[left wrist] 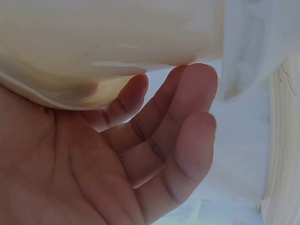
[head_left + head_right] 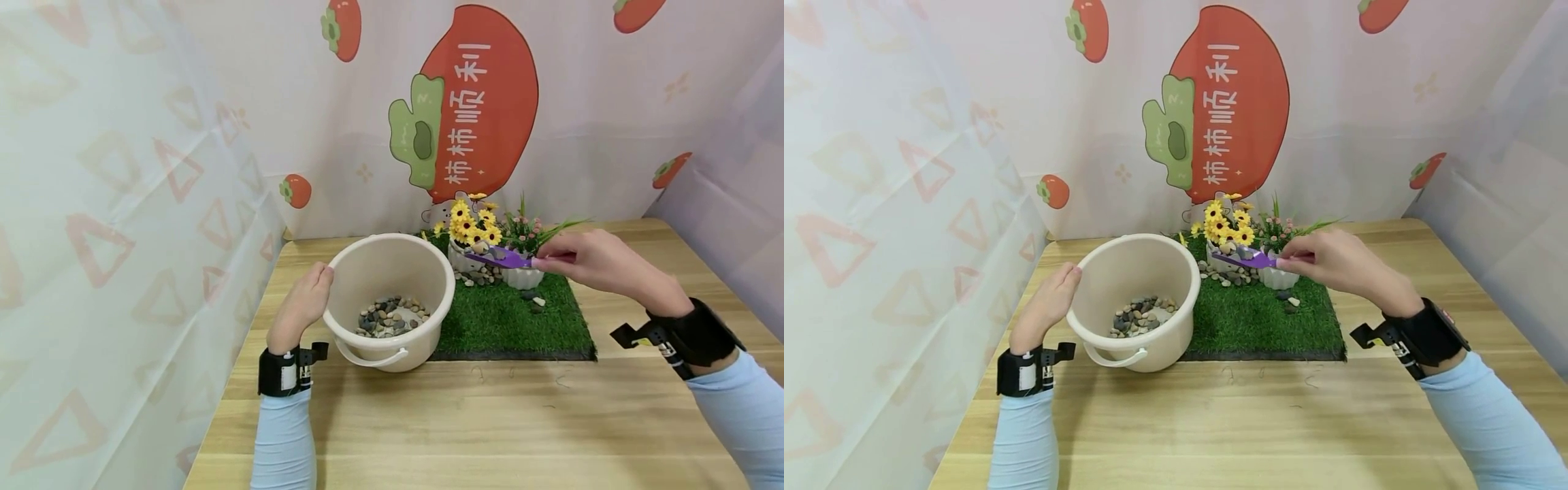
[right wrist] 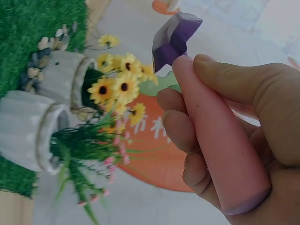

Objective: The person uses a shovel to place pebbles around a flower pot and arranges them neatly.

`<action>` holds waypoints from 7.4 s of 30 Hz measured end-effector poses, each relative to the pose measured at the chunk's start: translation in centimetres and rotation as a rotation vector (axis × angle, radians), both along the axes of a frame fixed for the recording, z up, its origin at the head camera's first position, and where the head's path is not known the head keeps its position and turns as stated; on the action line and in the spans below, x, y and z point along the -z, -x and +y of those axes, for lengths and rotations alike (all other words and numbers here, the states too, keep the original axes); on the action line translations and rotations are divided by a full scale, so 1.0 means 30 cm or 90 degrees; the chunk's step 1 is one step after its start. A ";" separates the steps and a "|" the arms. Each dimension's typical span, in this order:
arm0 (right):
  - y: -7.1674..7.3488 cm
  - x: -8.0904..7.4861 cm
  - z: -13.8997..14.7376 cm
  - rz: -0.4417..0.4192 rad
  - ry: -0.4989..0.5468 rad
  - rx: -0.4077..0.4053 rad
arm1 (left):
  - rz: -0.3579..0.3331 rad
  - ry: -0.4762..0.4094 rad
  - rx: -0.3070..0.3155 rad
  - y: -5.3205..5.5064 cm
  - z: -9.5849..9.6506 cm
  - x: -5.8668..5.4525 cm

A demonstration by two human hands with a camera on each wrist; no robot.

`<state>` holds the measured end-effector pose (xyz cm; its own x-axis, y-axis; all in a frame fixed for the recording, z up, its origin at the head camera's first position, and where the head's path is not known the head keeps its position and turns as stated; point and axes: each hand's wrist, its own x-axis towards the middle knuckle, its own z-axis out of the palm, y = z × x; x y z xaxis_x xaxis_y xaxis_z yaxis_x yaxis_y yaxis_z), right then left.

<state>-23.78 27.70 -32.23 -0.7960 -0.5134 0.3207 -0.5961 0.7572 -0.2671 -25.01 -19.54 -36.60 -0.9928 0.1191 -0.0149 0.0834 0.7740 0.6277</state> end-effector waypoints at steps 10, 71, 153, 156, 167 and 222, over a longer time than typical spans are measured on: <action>-0.010 0.108 0.052 -0.052 -0.006 0.052 | 0.010 0.000 -0.002 -0.004 0.001 -0.006; 0.016 0.100 0.171 -0.196 -0.247 0.055 | 0.020 0.005 0.013 0.006 0.003 -0.012; -0.181 0.286 0.353 -0.133 -0.028 0.187 | 0.004 0.004 0.009 -0.002 -0.005 -0.012; -0.174 0.291 0.366 -0.127 -0.026 0.190 | 0.005 0.004 0.010 -0.006 -0.008 -0.012; -0.125 0.327 0.377 -0.134 -0.014 0.219 | -0.004 0.042 0.034 -0.012 -0.026 -0.014; -0.061 0.483 0.404 -0.123 0.009 0.299 | -0.006 0.067 0.016 -0.019 0.003 -0.047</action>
<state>-21.95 39.81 -46.72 -0.9853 -0.0830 0.1493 -0.1313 0.9271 -0.3510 -24.45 -19.44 -35.20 -0.9892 0.1418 -0.0383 0.0984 0.8334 0.5438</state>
